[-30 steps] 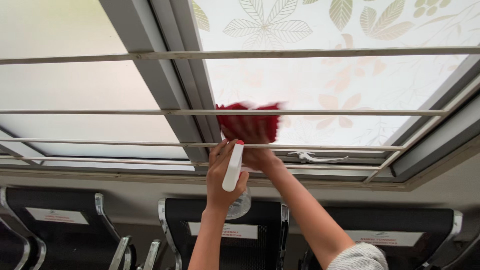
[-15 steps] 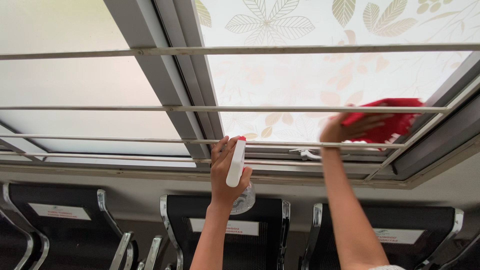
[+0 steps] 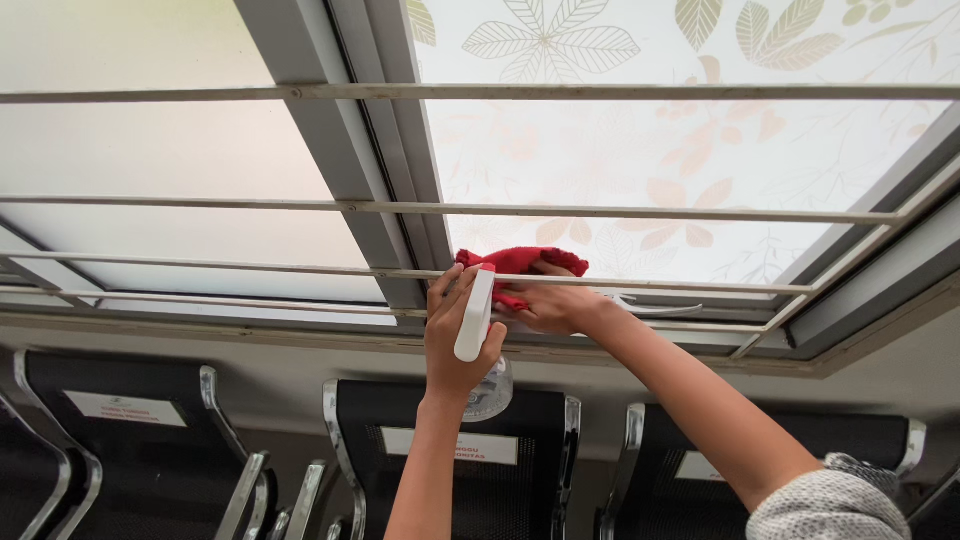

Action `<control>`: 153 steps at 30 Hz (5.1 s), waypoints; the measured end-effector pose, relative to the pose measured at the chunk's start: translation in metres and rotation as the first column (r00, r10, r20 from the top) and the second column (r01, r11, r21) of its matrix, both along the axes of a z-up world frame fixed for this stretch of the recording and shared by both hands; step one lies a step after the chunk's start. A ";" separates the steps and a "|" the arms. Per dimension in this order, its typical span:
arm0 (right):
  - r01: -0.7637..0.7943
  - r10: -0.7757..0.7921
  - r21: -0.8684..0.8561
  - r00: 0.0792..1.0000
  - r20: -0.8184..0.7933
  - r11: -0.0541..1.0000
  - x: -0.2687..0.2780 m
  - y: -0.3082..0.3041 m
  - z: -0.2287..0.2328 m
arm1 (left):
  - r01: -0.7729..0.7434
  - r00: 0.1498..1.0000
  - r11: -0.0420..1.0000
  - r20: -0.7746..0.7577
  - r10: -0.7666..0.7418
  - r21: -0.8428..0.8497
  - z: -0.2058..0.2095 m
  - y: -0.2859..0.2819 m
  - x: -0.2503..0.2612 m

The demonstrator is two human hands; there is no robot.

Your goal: The person cleans a patterned window using a spray bottle and a red cloth, spraying the glass and wiping the surface repeatedly.

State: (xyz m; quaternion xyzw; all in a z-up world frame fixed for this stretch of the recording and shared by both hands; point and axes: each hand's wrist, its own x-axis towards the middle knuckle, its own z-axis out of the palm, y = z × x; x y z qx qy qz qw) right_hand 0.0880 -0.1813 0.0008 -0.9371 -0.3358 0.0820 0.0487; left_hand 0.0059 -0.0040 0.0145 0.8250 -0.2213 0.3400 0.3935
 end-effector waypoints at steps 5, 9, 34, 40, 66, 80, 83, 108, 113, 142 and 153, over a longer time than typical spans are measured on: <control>0.063 -0.041 -0.035 0.889 0.455 0.997 0.002 -0.007 0.014 | 0.001 1.000 0.999 0.000 -0.001 -0.033 0.000 -0.002 -0.003; 0.024 -0.089 0.090 0.495 0.864 0.996 0.016 0.008 0.008 | 0.004 1.000 1.000 -0.010 -0.004 -0.023 0.003 -0.002 -0.006; 0.555 -0.576 0.163 0.805 0.140 0.815 -0.055 -0.091 -0.036 | -0.017 1.000 1.000 0.005 0.017 -0.001 -0.011 -0.002 0.001; 0.218 -0.310 0.338 0.919 0.245 0.915 -0.026 0.027 -0.032 | -0.015 1.000 1.000 0.009 0.015 -0.007 -0.007 -0.001 -0.001; 0.791 -0.975 0.586 0.057 0.217 0.177 -0.038 -0.189 -0.059 | -0.021 1.000 0.999 0.011 0.020 0.025 -0.008 -0.002 0.000; 0.024 -0.397 0.510 0.659 0.639 0.860 -0.092 -0.082 -0.031 | -0.013 1.000 0.998 0.021 0.012 0.069 -0.005 0.001 -0.002; 0.259 -0.569 0.733 0.796 0.207 0.628 -0.125 -0.065 -0.005 | 0.046 0.998 0.997 0.047 -0.048 0.056 0.002 0.004 -0.013; 0.791 0.161 0.596 0.611 -0.775 -0.134 -0.330 -0.211 0.019 | 0.489 0.218 0.499 -0.454 -0.864 -0.715 0.015 -0.143 -0.223; 0.748 0.291 0.622 0.663 -0.690 -0.229 -0.342 -0.223 -0.034 | 0.416 0.164 0.563 -0.550 -0.819 -0.714 0.006 -0.157 -0.228; 0.846 0.372 0.378 0.512 -0.774 -0.377 -0.226 -0.189 -0.061 | 0.276 0.704 0.898 -0.564 -0.431 -0.342 0.018 -0.116 -0.135; 0.429 -0.184 0.594 0.684 -0.706 -0.681 -0.171 -0.101 -0.028 | 0.188 0.783 0.855 -0.452 -0.428 -0.484 0.002 -0.063 -0.099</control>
